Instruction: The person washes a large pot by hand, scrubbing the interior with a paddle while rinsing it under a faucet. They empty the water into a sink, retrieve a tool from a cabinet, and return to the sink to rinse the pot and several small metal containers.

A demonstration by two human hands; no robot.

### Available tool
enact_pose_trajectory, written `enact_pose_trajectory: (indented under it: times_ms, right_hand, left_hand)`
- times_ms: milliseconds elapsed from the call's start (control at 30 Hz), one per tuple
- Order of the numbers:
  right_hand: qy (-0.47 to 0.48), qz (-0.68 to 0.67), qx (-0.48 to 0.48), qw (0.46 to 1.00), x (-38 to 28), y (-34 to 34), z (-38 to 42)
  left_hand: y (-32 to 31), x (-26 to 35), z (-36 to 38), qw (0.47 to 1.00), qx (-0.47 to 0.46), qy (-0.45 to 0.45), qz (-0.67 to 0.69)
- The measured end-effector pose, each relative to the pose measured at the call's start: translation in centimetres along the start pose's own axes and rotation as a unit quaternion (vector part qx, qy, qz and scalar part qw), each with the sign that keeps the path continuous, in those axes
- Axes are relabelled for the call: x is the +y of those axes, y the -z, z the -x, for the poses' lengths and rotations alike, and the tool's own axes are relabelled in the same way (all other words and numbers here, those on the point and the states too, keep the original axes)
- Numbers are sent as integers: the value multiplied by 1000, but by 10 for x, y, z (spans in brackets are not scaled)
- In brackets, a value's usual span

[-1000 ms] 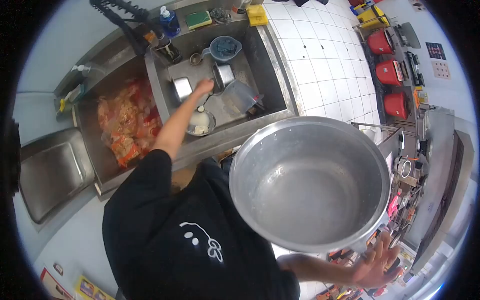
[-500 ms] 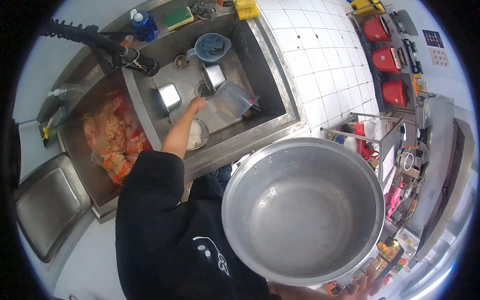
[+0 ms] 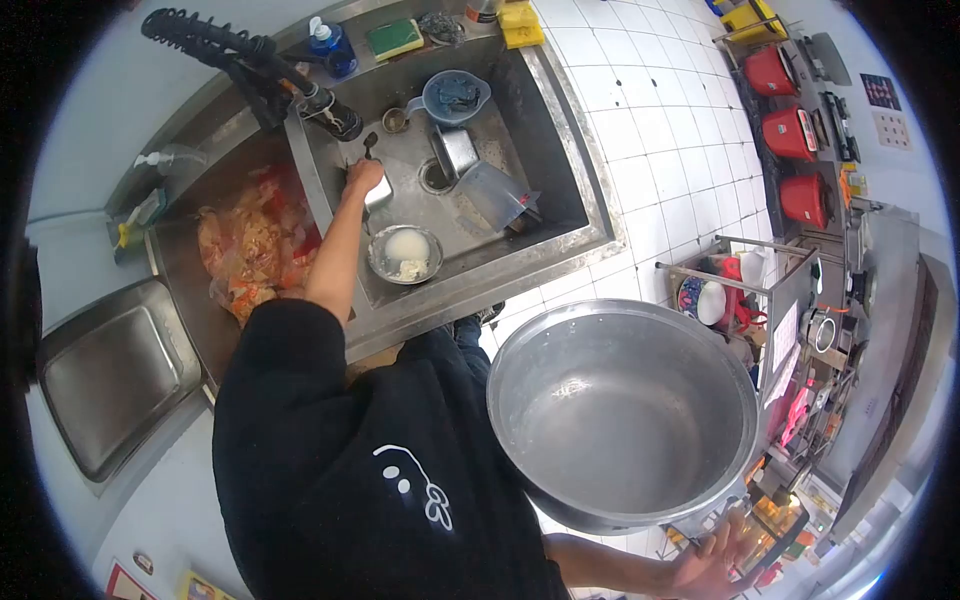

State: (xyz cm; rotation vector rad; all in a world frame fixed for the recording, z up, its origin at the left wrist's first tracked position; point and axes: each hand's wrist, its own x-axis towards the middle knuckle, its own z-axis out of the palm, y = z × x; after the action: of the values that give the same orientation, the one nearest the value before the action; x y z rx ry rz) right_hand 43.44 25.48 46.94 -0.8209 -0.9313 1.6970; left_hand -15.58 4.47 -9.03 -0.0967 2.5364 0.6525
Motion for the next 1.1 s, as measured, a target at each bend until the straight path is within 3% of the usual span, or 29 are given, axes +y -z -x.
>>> enact_pose_trajectory:
  times_ms: [67, 133, 233, 333, 367, 400, 433, 467, 533, 567, 633, 667, 700, 733, 767, 833, 967, 1033, 1100]
  right_hand:
    - [28, 40, 85, 995, -2, 5, -4]
    - [-57, -44, -85, 994, -8, 20, -14]
    - [-98, -118, -253, 955, -7, 23, -29]
    - [-112, -141, -305, 935, -14, 22, -40]
    - [-116, -144, -311, 932, -17, 22, -45]
    - [-110, -133, -306, 936, -20, 20, -49]
    - [-112, -124, -296, 940, -25, 22, -52]
    - [-115, -115, -287, 944, -30, 24, -55]
    - [-97, -87, -282, 951, -29, 11, -62]
    - [-75, -68, -288, 952, -28, 4, -66]
    - [-47, -44, -224, 972, -38, 16, -78]
    - [-57, -65, -278, 957, -39, 22, -88]
    - [-67, -85, -329, 938, -39, 22, -96]
    - [-68, -82, -318, 942, -39, 20, -100]
    - [-65, -84, -315, 943, -39, 20, -104]
    - [-91, -125, -351, 923, -36, 19, -115]
    - [-109, -150, -381, 906, -44, 24, -134]
    - [-109, -153, -385, 904, -51, 27, -140]
    - [-118, -151, -366, 911, -62, 36, -141]
  left_hand:
    - [8, 9, 8, 998, 18, -23, -56]
    - [0, 9, 14, 992, 32, -46, -113]
    - [-25, 6, 31, 958, 213, -2, -192]
    - [-40, 34, 78, 989, 115, -91, 12]
    - [-52, 50, 109, 963, 83, -185, 176]
    - [-103, 58, 107, 934, 30, -247, 255]
    - [-92, 88, 152, 902, -167, -255, 306]
    - [-85, 115, 191, 819, -372, -169, 402]
    - [-77, 157, 245, 810, -452, -172, 332]
    - [-86, 170, 259, 808, -451, -173, 336]
    - [-93, 191, 281, 750, -495, -248, 362]
    - [-92, 197, 286, 749, -495, -251, 362]
    - [-80, 204, 294, 789, -467, -254, 310]
    - [-76, 208, 298, 825, -434, -255, 257]
    - [-80, 210, 297, 824, -436, -258, 253]
    - [-107, 214, 271, 890, -336, -204, 231]
    - [-140, 219, 248, 893, -347, -263, 114]
    - [-113, 228, 293, 731, -532, -194, 381]
    - [-131, 236, 294, 718, -554, -189, 378]
